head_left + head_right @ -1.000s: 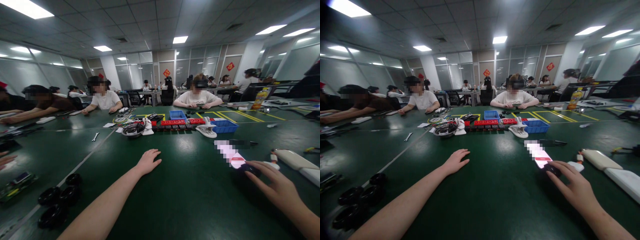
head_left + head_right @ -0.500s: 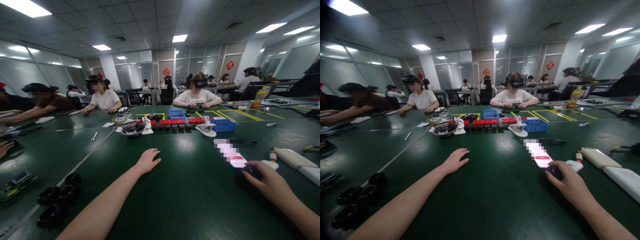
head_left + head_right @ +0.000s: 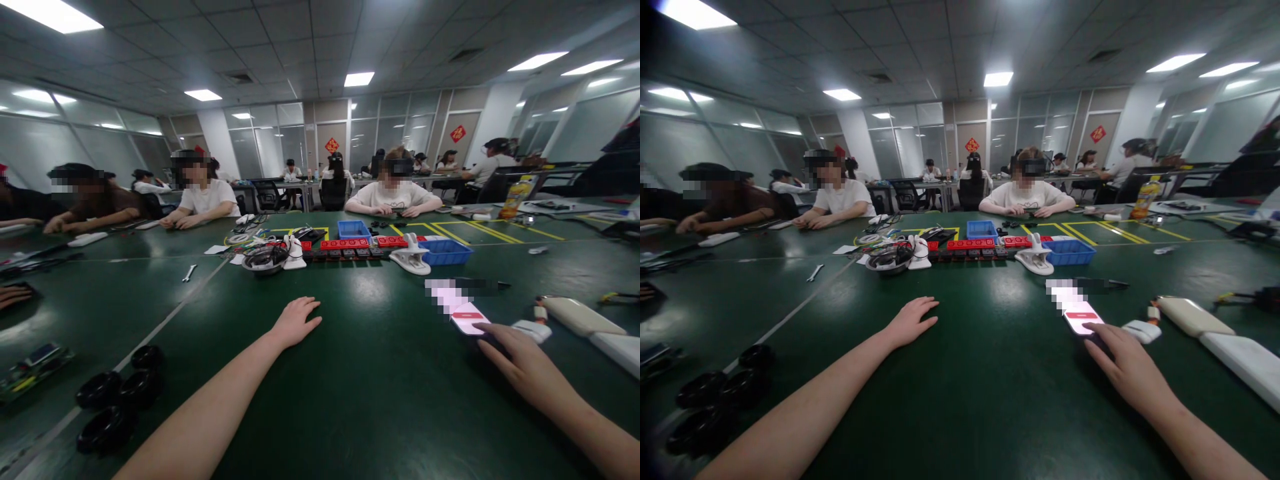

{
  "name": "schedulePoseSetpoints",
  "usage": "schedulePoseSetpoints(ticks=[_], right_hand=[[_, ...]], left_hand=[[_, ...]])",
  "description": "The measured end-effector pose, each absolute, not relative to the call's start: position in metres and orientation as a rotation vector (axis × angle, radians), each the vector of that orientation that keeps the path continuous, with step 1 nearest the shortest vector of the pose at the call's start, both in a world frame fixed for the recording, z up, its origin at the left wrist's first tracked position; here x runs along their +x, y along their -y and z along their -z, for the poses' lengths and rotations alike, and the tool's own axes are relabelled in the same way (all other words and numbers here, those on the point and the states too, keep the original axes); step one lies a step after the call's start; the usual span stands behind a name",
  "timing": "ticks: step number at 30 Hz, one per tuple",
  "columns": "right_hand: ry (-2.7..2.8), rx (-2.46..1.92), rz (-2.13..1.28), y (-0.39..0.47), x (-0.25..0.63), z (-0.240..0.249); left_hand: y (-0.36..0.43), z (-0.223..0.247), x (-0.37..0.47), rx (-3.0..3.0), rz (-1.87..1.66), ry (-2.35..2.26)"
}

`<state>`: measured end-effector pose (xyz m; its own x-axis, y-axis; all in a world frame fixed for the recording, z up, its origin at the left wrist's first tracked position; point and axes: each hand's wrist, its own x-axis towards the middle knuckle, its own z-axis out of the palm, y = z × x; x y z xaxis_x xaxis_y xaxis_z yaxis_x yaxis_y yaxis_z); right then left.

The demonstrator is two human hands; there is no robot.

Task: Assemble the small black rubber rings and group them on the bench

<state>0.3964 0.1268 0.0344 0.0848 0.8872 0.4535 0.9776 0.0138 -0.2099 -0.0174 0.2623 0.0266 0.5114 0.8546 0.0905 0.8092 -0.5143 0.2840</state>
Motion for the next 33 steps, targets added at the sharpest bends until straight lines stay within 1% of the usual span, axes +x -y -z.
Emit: schedulePoseSetpoints(ticks=[3,7,9,13,16,18,21,23,25,27,30,33], right_hand=[[1.933,-1.826,0.138,-0.128,0.401,-0.030],[1.921,-1.781,0.117,-0.130,0.406,-0.026],[1.878,-1.746,0.167,-0.129,0.408,-0.027],[1.755,-1.635,0.422,-0.122,0.404,-0.029],[1.926,-1.442,0.506,-0.115,0.373,-0.032],[2.154,-1.245,0.421,-0.114,0.333,-0.035],[2.475,-1.101,0.145,-0.124,0.252,-0.040],[2.529,-1.160,0.003,-0.137,0.201,-0.041],[2.452,-1.376,-0.077,-0.153,0.165,-0.040],[2.402,-1.520,-0.146,-0.166,0.147,-0.037],[2.454,-1.498,-0.216,-0.175,0.147,-0.032],[2.515,-1.485,-0.297,-0.175,0.156,-0.033]], left_hand=[[-0.262,-0.026,-0.018,2.541,-0.327,-1.420],[-0.262,-0.025,-0.018,2.534,-0.328,-1.422],[-0.262,-0.026,-0.018,2.536,-0.333,-1.419],[-0.260,-0.027,-0.019,2.543,-0.365,-1.410],[-0.259,-0.028,-0.019,2.547,-0.420,-1.402],[-0.258,-0.028,-0.019,2.551,-0.470,-1.400],[-0.254,-0.030,-0.016,2.560,-0.575,-1.425],[-0.248,-0.034,-0.013,2.568,-0.676,-1.474],[-0.237,-0.041,-0.012,2.566,-0.776,-1.552],[-0.220,-0.051,-0.016,2.566,-0.853,-1.638],[-0.186,-0.071,-0.042,2.645,-0.895,-1.778],[-0.156,-0.093,-0.094,2.593,-0.885,-2.125]])
